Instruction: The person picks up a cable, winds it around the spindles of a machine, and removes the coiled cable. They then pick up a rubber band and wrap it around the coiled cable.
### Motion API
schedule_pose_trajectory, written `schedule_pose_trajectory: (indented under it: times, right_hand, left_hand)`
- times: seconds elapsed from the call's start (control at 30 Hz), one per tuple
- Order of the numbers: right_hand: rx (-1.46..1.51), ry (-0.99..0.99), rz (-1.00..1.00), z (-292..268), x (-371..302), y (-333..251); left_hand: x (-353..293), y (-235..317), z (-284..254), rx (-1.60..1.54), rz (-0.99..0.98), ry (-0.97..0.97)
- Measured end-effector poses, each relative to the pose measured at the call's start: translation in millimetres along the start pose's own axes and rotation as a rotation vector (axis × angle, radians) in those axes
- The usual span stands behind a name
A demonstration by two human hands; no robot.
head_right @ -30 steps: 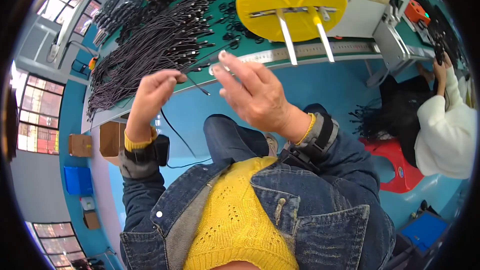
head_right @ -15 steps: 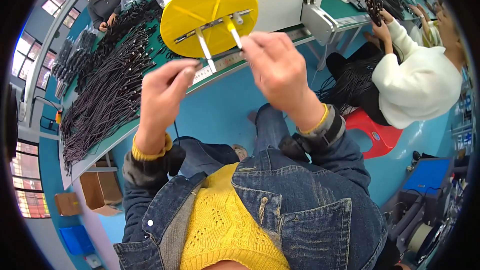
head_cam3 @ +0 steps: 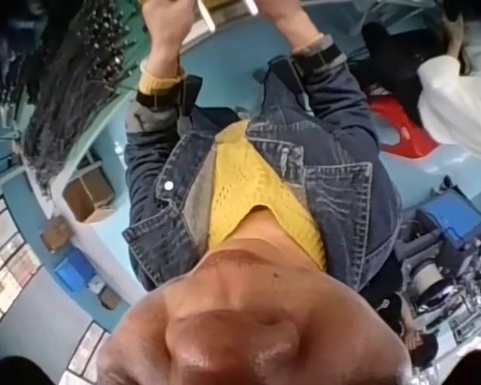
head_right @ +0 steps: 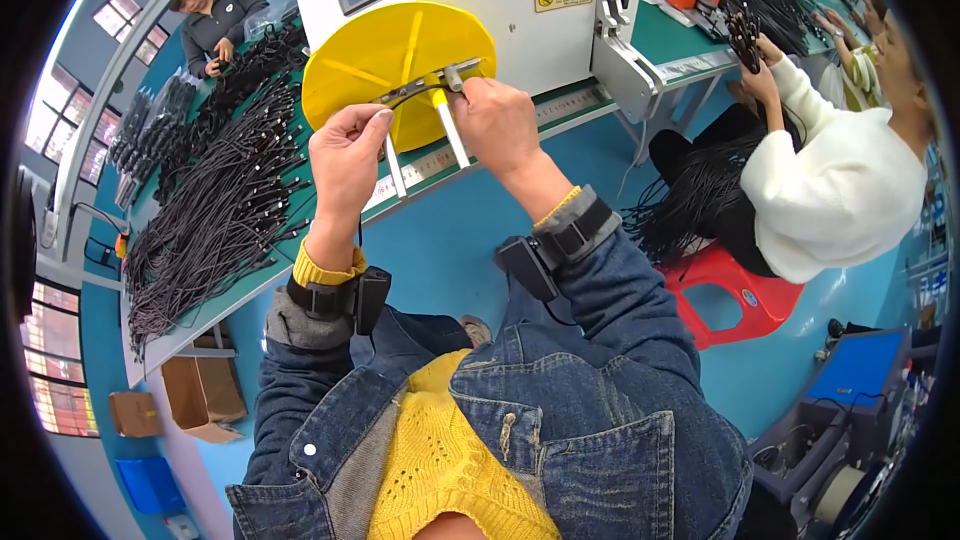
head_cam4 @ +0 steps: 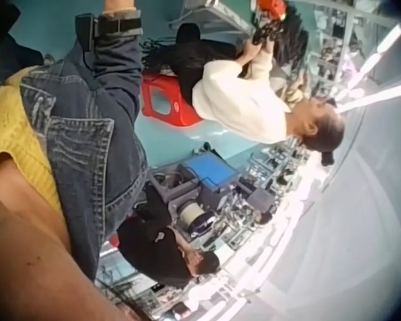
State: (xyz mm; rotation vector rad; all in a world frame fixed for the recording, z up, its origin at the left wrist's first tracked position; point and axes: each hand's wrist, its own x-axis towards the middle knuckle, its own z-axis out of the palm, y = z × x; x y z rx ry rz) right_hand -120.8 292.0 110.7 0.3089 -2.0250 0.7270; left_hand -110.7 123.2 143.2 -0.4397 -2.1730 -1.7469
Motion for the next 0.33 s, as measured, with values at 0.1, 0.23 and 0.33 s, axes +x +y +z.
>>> schedule_pose_trajectory:
  times: [0.1, 0.23, 0.33]
  right_hand:
    - [0.037, 0.022, 0.075, 8, 4, 4]
    - [0.188, -0.011, 0.209, -2, -11, 11]
    - [0.155, -0.100, 0.229, -13, -37, 17]
  left_hand:
    - [5, -3, -2, -0.080, 0.013, 0.004]
    - [-1, -9, -7, -0.098, 0.041, -0.022]
    - [-9, -9, -14, -0.059, 0.007, -0.046]
